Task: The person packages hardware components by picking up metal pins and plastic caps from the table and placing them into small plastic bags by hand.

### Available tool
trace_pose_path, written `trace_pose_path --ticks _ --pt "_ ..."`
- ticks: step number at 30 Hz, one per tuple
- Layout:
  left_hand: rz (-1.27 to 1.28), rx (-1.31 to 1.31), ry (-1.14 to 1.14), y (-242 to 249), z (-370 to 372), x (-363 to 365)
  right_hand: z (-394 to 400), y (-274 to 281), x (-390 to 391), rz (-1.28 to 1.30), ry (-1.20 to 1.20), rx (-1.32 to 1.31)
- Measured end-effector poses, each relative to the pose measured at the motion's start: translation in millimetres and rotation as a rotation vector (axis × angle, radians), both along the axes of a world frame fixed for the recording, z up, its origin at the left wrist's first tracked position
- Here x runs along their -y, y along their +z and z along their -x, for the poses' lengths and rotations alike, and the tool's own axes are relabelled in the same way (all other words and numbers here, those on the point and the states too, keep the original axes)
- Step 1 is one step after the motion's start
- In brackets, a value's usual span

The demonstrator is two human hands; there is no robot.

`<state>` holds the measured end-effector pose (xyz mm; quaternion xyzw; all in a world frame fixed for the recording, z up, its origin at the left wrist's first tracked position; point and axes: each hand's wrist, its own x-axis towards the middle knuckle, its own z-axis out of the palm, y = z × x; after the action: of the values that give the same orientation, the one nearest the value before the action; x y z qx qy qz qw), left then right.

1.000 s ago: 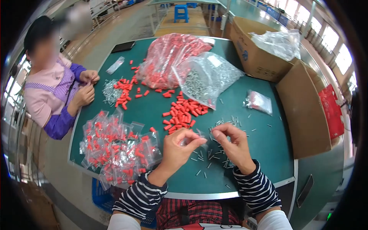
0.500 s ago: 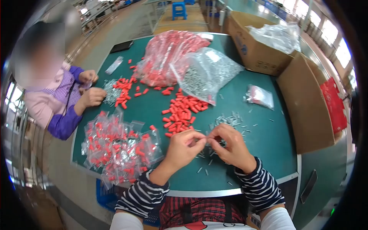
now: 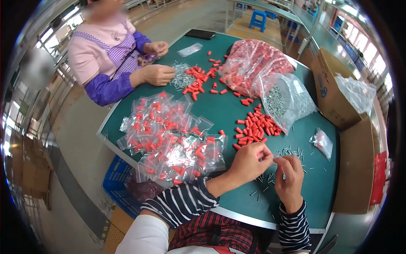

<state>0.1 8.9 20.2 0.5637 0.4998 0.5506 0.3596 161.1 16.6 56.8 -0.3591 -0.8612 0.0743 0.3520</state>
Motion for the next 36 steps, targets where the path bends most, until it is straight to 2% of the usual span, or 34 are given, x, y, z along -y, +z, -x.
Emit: trace_pose_path --ticks 1,5,8,9,12,13,16,20,21,23,27,30,32,34,36 --pt "-0.088 -0.056 0.037 -1 -1 1 1 -3 1 0.003 -0.024 0.023" --pt "-0.154 -0.177 0.016 3 -3 6 -1 -3 4 0.036 -0.072 0.205" --pt "-0.212 -0.121 0.038 6 3 2 -2 8 3 0.091 0.001 0.181" --pt "-0.176 -0.1 -0.083 6 9 -1 -5 11 0 0.091 0.03 0.176" --pt "-0.237 -0.154 -0.211 20 13 3 -16 20 -7 0.112 0.111 0.178" --pt "-0.131 -0.225 -0.337 16 15 3 -18 23 -7 0.132 0.14 0.189" --pt "-0.024 -0.198 -0.417 20 15 2 -26 26 -6 0.151 0.196 0.226" --pt "-0.198 -0.095 -0.403 5 8 -2 -30 27 -5 0.189 0.227 0.237" --pt "-0.165 -0.101 -0.421 5 8 -2 -31 27 -4 0.197 0.23 0.234" --pt "-0.1 -0.111 -0.455 7 9 -3 -27 30 -1 0.247 0.164 0.099" --pt "-0.037 -0.035 -0.175 4 5 -8 -4 56 1 0.272 -0.105 -0.09" --pt "-0.417 -0.256 -0.061 -18 -1 -17 44 54 -1 0.119 0.211 -0.072" --pt "-0.526 -0.12 0.1 -52 -19 -19 84 43 -4 0.086 0.25 0.143" --pt "-0.365 -0.29 0.091 -23 -9 -12 118 36 -10 0.063 0.18 0.337" --pt "-0.321 -0.258 0.054 -22 -2 -12 139 31 -17 0.142 0.186 0.475"
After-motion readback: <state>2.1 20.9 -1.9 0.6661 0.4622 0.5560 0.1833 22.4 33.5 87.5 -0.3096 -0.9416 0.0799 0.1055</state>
